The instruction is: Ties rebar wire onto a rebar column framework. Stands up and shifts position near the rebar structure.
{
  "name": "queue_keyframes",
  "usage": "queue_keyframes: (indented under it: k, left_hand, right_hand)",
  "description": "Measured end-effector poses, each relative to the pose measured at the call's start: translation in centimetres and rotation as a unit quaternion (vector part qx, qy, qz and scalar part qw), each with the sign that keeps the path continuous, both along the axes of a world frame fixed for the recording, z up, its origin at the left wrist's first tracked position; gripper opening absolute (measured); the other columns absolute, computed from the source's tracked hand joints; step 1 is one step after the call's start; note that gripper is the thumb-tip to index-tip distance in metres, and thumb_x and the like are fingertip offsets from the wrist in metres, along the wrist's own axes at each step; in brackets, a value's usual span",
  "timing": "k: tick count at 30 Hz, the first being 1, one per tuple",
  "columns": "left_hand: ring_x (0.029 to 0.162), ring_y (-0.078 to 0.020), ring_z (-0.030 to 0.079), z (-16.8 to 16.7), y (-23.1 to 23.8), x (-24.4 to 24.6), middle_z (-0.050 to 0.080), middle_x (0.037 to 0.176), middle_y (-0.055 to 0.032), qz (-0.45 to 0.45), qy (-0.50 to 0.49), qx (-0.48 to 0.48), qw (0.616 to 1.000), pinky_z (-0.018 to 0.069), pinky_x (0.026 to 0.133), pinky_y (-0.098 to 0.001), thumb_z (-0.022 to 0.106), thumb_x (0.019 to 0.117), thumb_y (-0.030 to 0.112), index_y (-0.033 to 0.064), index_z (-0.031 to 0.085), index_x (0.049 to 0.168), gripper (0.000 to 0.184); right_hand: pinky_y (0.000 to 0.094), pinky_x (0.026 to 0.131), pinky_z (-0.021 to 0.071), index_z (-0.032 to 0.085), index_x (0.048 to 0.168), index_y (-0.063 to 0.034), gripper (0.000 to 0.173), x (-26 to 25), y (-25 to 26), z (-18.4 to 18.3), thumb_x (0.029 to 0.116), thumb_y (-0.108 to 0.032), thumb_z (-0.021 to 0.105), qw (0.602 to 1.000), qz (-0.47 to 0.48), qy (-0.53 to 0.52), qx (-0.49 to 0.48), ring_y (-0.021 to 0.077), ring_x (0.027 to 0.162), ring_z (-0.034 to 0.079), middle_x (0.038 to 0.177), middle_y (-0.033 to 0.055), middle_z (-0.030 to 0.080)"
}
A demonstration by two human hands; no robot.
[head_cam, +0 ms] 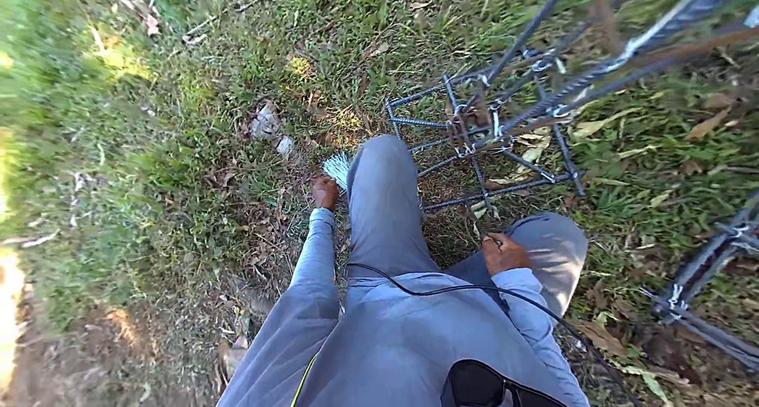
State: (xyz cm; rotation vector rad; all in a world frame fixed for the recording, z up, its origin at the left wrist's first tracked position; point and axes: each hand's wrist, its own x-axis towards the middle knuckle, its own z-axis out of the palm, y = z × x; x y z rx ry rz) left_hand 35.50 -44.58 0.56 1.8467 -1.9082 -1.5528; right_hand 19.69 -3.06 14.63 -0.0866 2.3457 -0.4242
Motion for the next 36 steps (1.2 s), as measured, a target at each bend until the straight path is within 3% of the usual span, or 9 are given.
queue_keyframes:
  k: [2, 6, 9, 14, 20, 28, 33, 36]
  left_hand:
    - [0.086, -0.0331, 0.07, -0.8, -0.4, 0.4, 0.07, 0.106, -0.0231, 0.001, -0.017, -0.007, 1.0, 0.058, 0.08, -0.0531, 0.054, 0.1052, 0.026, -0.0013, 0.063, 0.126, 0.035]
    - [0.096, -0.0346, 0.07, -2.1, -1.3, 0.9, 0.07, 0.112, -0.0232, 0.003, -0.06, -0.002, 0.998, 0.0562, 0.088, -0.0551, 0.055, 0.105, 0.03, 0.0001, 0.064, 0.127, 0.038]
    - [0.097, -0.0353, 0.07, -3.4, -2.0, 1.3, 0.071, 0.109, -0.0228, -0.018, -0.083, -0.017, 0.996, 0.0556, 0.089, -0.0562, 0.056, 0.1036, 0.029, -0.0001, 0.068, 0.12, 0.035]
    - [0.115, -0.0399, 0.066, -2.6, -2.1, 1.8, 0.07, 0.117, -0.0235, -0.143, -0.168, -0.046, 0.974, 0.0493, 0.1, -0.0619, 0.058, 0.1026, 0.029, -0.0001, 0.069, 0.118, 0.035]
    - [0.111, -0.0313, 0.068, -4.2, -1.0, 1.4, 0.073, 0.113, -0.0138, -0.203, -0.136, -0.104, 0.964, 0.0523, 0.098, -0.058, 0.057, 0.101, 0.026, 0.0103, 0.074, 0.113, 0.025]
    - [0.115, -0.0375, 0.066, -4.0, 0.0, -2.2, 0.07, 0.119, -0.0185, -0.194, -0.198, -0.044, 0.96, 0.0528, 0.093, -0.0633, 0.057, 0.1002, 0.032, 0.0107, 0.071, 0.117, 0.03]
    - [0.111, -0.0387, 0.068, -5.3, 0.8, -3.5, 0.07, 0.115, -0.0197, -0.199, -0.246, -0.052, 0.947, 0.0552, 0.085, -0.0637, 0.06, 0.0962, 0.049, 0.0088, 0.069, 0.113, 0.045]
    - [0.113, -0.0389, 0.067, -5.9, 1.0, -3.8, 0.069, 0.119, -0.0206, -0.198, -0.265, -0.045, 0.942, 0.0548, 0.087, -0.0631, 0.06, 0.0957, 0.043, 0.0071, 0.067, 0.116, 0.042]
  right_hand:
    - [0.0621, 0.11, 0.0419, 0.063, 0.136, -0.0004, 0.043, 0.1, -1.1, -0.2, 0.1103, -0.027, 0.043, 0.999, 0.024, -0.026, 0.036, 0.0447, 0.127, 0.06, 0.129, 0.0281, 0.066]
    - [0.0613, 0.11, 0.0414, 0.064, 0.133, 0.0004, 0.044, -0.1, -2.6, -0.7, 0.1104, -0.029, 0.042, 0.993, 0.057, -0.047, 0.087, 0.0433, 0.129, 0.059, 0.129, 0.0276, 0.066]
    - [0.0611, 0.111, 0.0419, 0.063, 0.133, 0.0016, 0.046, -0.5, -3.5, -1.2, 0.1103, -0.033, 0.042, 0.984, 0.09, -0.073, 0.134, 0.0431, 0.13, 0.059, 0.13, 0.0281, 0.066]
    - [0.0588, 0.112, 0.042, 0.064, 0.13, 0.0025, 0.051, -0.8, -5.1, -1.8, 0.1111, -0.036, 0.037, 0.961, 0.144, -0.095, 0.215, 0.0405, 0.134, 0.057, 0.135, 0.0269, 0.064]
    - [0.0585, 0.111, 0.0427, 0.061, 0.137, -0.0002, 0.054, -0.6, -5.9, -2.3, 0.1127, -0.036, 0.028, 0.95, 0.161, -0.091, 0.252, 0.0397, 0.135, 0.056, 0.139, 0.0256, 0.061]
    - [0.0584, 0.11, 0.0435, 0.062, 0.136, -0.0033, 0.053, 0.2, -6.0, -2.9, 0.1125, -0.037, 0.03, 0.954, 0.137, -0.074, 0.257, 0.0385, 0.134, 0.058, 0.137, 0.023, 0.064]
    - [0.058, 0.109, 0.0441, 0.061, 0.137, -0.0038, 0.052, 0.5, -6.5, -2.9, 0.1129, -0.036, 0.028, 0.951, 0.139, -0.071, 0.268, 0.0375, 0.133, 0.058, 0.138, 0.0217, 0.064]
    - [0.0572, 0.11, 0.0439, 0.061, 0.138, -0.004, 0.052, 0.5, -6.7, -2.7, 0.1131, -0.035, 0.027, 0.949, 0.144, -0.073, 0.271, 0.0372, 0.134, 0.058, 0.139, 0.0213, 0.063]
